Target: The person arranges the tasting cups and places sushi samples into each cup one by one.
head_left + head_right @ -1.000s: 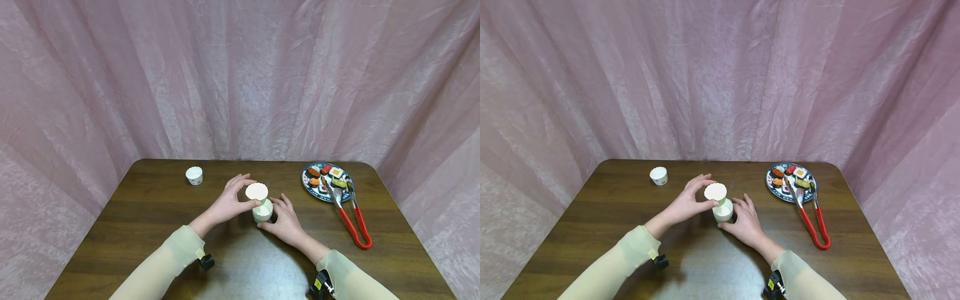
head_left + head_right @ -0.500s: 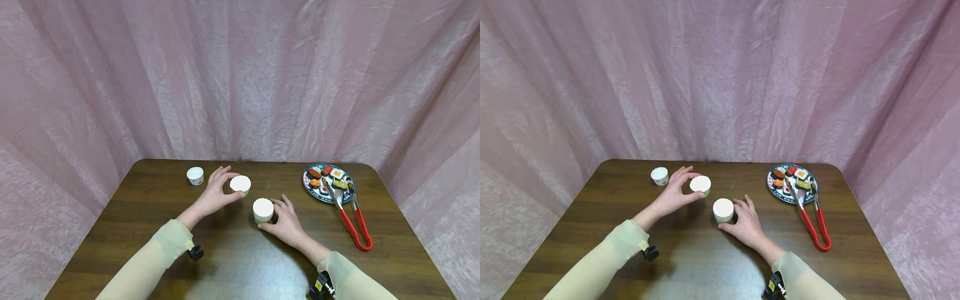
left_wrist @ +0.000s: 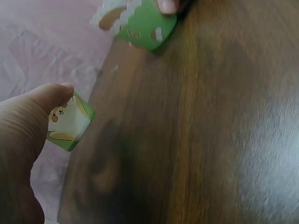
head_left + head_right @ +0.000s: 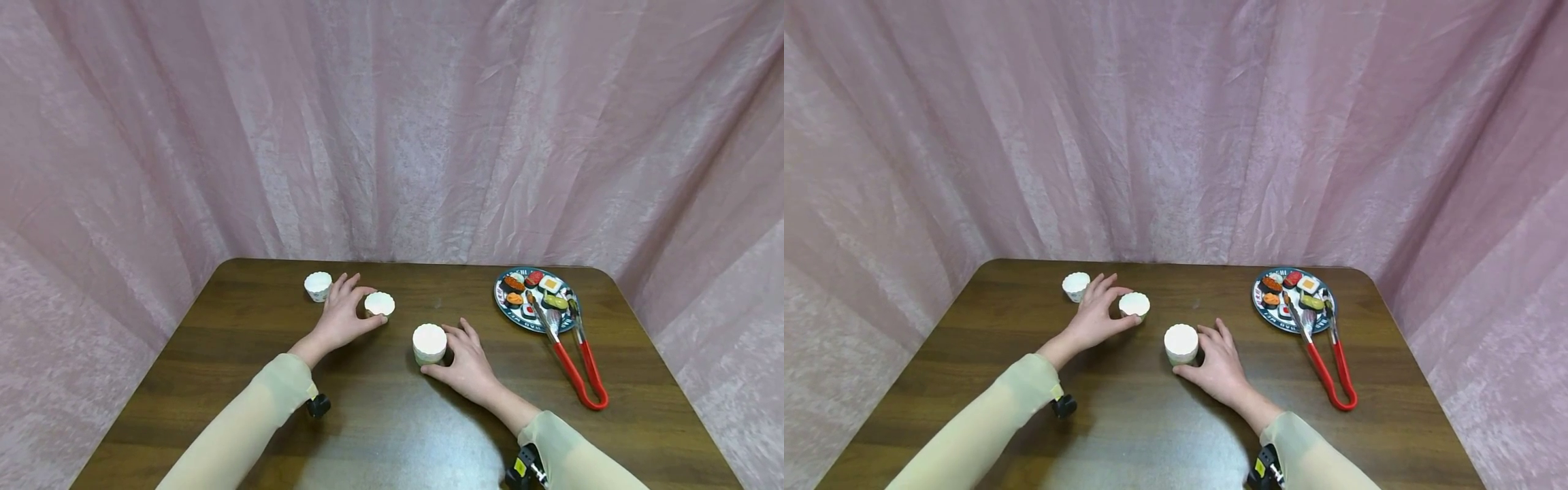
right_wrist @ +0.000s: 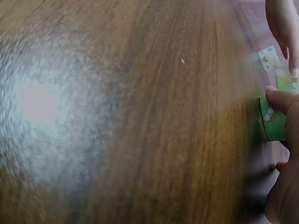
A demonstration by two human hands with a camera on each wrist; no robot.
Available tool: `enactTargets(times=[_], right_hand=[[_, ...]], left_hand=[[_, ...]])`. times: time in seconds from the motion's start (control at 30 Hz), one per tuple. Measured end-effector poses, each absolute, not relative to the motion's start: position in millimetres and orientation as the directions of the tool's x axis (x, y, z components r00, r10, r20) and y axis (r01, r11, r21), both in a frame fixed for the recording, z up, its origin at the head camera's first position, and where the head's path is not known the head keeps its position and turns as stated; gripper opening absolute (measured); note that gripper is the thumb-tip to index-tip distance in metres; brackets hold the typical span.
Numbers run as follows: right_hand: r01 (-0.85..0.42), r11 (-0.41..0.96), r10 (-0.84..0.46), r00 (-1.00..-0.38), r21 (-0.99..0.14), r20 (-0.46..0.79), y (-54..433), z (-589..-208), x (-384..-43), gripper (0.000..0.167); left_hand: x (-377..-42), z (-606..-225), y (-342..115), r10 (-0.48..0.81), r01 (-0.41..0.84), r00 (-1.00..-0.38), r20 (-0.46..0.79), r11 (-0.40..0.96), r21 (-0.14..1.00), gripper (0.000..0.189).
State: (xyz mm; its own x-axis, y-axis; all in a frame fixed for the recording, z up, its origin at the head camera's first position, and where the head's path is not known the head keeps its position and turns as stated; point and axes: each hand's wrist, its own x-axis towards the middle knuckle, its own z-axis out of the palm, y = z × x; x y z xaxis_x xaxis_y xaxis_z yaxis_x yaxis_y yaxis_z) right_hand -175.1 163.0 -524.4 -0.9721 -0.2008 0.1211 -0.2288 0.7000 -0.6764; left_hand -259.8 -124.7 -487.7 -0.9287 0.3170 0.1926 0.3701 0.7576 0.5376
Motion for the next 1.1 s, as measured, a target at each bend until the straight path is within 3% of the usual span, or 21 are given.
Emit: enactTargets(times=[0.63, 1.1], right_hand=[[-0.233, 0.706, -0.208, -0.971, -0.669, 0.119, 165, -524, -175, 0.071], [-0.261, 0.711, -0.224, -0.964, -0.653, 0.142, 165, -526, -177, 0.070]], left_hand=[[-280, -489, -131, 0.312, 0.345, -0.933, 0.180, 0.918, 0.196, 0.062], [-309, -485, -143, 0.229, 0.252, -0.965, 0.126, 0.941, 0.224, 0.061]])
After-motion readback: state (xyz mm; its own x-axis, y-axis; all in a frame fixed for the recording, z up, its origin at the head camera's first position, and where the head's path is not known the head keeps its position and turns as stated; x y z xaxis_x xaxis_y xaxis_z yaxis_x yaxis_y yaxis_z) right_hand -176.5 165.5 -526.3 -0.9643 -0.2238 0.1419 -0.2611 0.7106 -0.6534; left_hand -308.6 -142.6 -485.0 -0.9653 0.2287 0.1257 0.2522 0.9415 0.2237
